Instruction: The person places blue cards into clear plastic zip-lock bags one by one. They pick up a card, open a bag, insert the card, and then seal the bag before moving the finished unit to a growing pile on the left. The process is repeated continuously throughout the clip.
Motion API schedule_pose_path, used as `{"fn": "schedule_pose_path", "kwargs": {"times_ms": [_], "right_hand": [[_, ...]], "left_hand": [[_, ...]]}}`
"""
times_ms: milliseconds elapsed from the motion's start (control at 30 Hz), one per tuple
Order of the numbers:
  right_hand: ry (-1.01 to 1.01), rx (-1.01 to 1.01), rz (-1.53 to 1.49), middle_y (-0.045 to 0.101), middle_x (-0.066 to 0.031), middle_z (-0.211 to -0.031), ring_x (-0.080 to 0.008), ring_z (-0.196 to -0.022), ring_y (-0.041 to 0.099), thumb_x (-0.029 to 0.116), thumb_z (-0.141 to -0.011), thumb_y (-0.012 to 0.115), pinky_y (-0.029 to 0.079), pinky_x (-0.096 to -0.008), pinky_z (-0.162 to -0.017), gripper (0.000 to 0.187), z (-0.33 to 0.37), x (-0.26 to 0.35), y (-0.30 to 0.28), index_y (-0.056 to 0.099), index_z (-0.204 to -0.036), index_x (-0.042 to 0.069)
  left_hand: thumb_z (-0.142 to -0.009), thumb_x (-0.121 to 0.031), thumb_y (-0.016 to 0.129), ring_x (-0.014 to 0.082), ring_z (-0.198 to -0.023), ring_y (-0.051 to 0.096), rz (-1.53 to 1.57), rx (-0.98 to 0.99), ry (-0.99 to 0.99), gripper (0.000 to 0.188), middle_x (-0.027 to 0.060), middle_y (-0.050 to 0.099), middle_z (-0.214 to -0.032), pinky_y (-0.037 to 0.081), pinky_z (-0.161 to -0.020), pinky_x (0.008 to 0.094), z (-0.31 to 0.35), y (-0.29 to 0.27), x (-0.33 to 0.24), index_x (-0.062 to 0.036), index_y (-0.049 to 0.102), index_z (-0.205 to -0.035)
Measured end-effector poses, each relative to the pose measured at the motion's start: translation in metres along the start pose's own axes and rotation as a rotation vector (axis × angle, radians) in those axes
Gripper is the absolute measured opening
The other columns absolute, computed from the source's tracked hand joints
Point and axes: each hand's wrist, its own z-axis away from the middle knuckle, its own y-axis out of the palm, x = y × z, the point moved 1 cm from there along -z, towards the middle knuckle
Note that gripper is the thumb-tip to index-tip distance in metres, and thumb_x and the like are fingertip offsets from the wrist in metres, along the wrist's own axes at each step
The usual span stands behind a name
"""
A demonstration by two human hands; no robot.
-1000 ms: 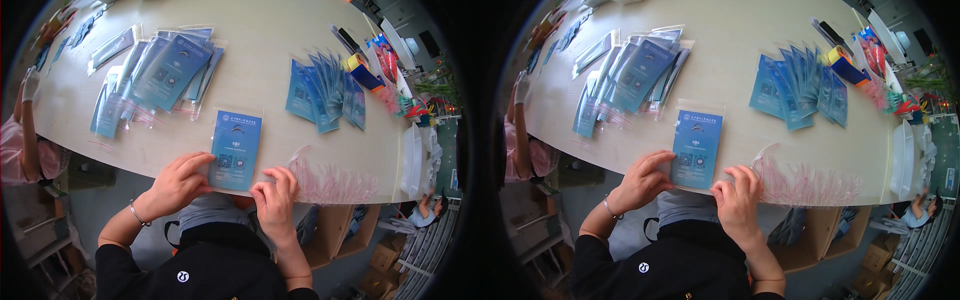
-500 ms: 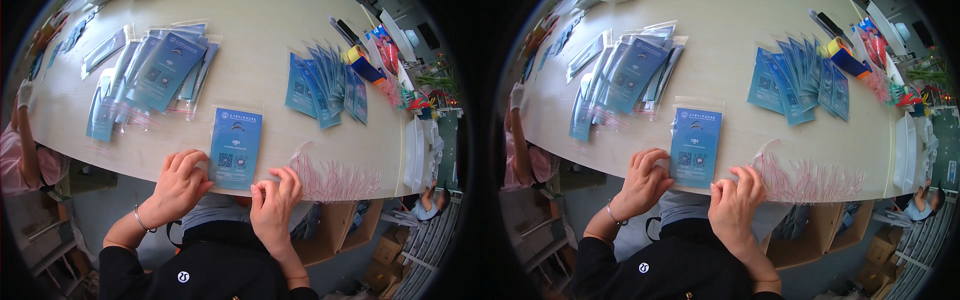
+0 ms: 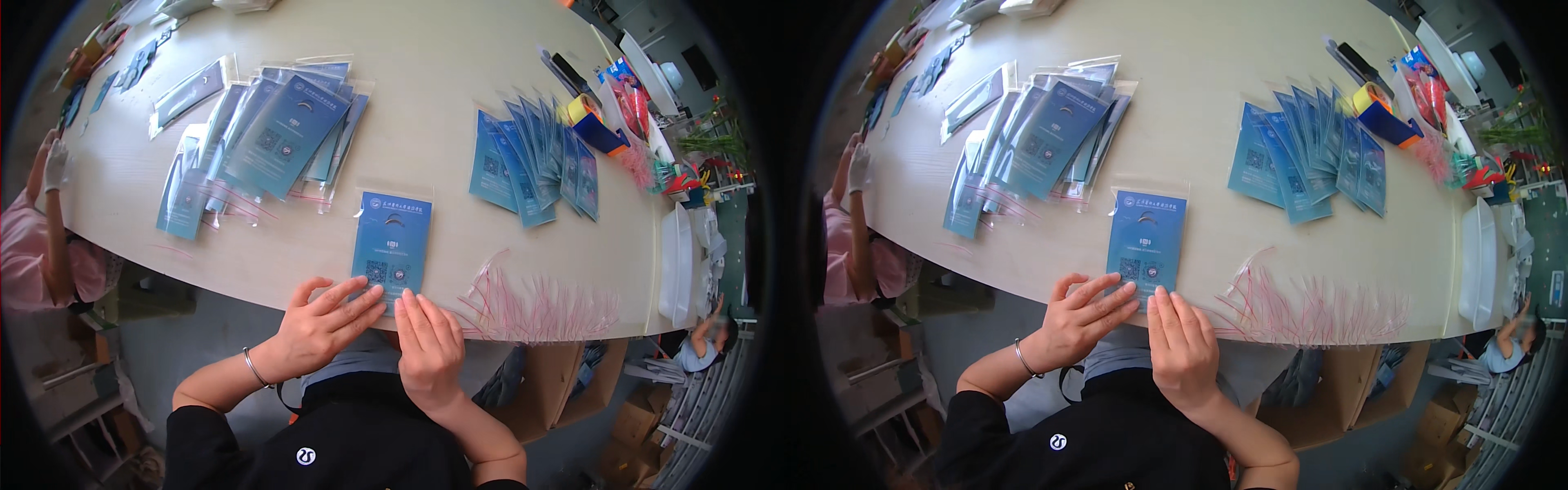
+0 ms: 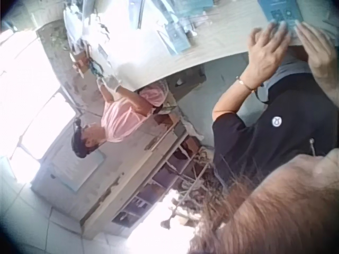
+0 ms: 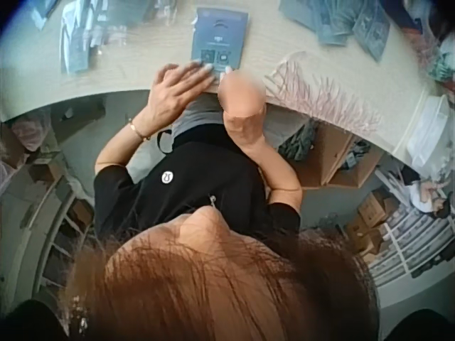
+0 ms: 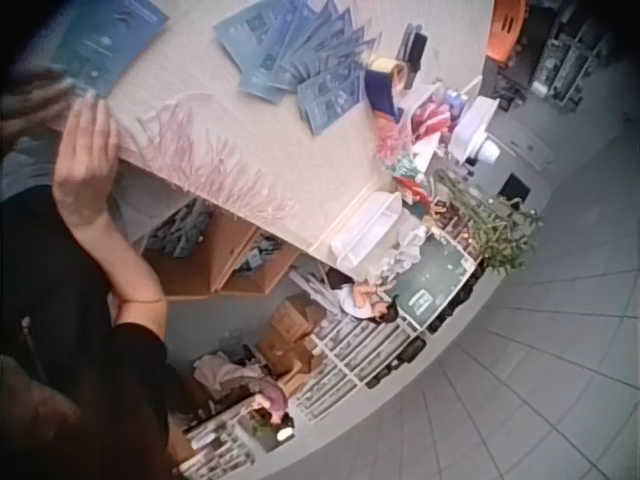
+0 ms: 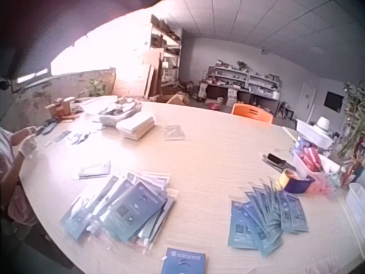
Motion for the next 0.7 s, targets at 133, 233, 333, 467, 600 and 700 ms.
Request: {"fn": "schedule_pose_path", "kwargs": {"times_ms": [133, 233, 333, 467, 600, 700], "right_hand": [[-0.022, 0.089, 0.137, 0.065, -0.0226, -0.126, -0.0338, -0.116, 0.063, 0.002, -0.090, 0.054, 0.047, -0.0441, -0.104, 0.036, -0.014, -0.016, -0.012, 0.062, -0.122, -0.012], [0.039, 0.104, 0.268, 0.062, -0.0239, -0.130, -0.0365, -0.122, 0.058, 0.000, -0.090, 0.054, 0.044, -0.0450, -0.107, 0.040, -0.038, -0.060, -0.009, 0.057, -0.127, -0.014], [0.132, 0.125, 0.287, 0.057, -0.0246, -0.136, -0.0380, -0.129, 0.052, 0.000, -0.090, 0.053, 0.040, -0.0455, -0.110, 0.044, -0.061, -0.098, -0.011, 0.054, -0.131, -0.014], [0.203, 0.033, 0.349, 0.055, -0.0253, -0.137, -0.0378, -0.131, 0.050, 0.000, -0.090, 0.053, 0.039, -0.0459, -0.110, 0.043, -0.071, -0.088, -0.012, 0.055, -0.131, -0.013], [0.124, -0.045, 0.060, 0.059, -0.0227, -0.133, -0.0358, -0.126, 0.054, 0.000, -0.091, 0.054, 0.044, -0.0459, -0.105, 0.038, -0.052, -0.053, -0.016, 0.060, -0.127, -0.008], [0.140, -0.090, -0.058, 0.063, -0.0204, -0.128, -0.0348, -0.120, 0.059, 0.000, -0.089, 0.059, 0.048, -0.0447, -0.100, 0.034, -0.035, -0.044, -0.023, 0.064, -0.122, -0.007]], "left_hand": [[-0.079, 0.003, 0.056, 0.0294, -0.138, 0.049, -0.064, 0.061, -0.081, 0.052, 0.0135, 0.056, -0.145, 0.027, -0.118, 0.0535, 0.003, -0.015, 0.029, -0.0074, 0.066, -0.129], [-0.077, 0.004, 0.052, 0.0325, -0.153, 0.022, -0.386, 0.042, -0.348, 0.077, 0.0174, 0.031, -0.162, 0.010, -0.124, 0.0536, -0.026, -0.050, 0.072, -0.0064, 0.040, -0.152], [-0.087, -0.018, 0.064, 0.0303, -0.154, 0.017, -0.416, 0.171, -0.407, 0.077, 0.0157, 0.027, -0.164, 0.008, -0.124, 0.0524, -0.034, -0.062, 0.086, -0.0057, 0.032, -0.156], [-0.087, -0.049, 0.067, 0.0306, -0.152, 0.025, -0.233, 0.234, -0.296, 0.089, 0.0190, 0.030, -0.162, 0.010, -0.123, 0.0511, -0.028, -0.022, 0.054, -0.0014, 0.033, -0.154], [-0.088, -0.046, 0.065, 0.0327, -0.145, 0.036, -0.038, 0.182, -0.207, 0.082, 0.0201, 0.038, -0.156, 0.028, -0.115, 0.0479, -0.041, -0.003, -0.010, 0.0004, 0.038, -0.150], [-0.092, -0.034, 0.064, 0.0334, -0.143, 0.038, 0.018, 0.329, -0.083, 0.067, 0.0173, 0.041, -0.155, 0.035, -0.112, 0.0480, -0.050, -0.004, -0.010, -0.0015, 0.044, -0.147]]}}
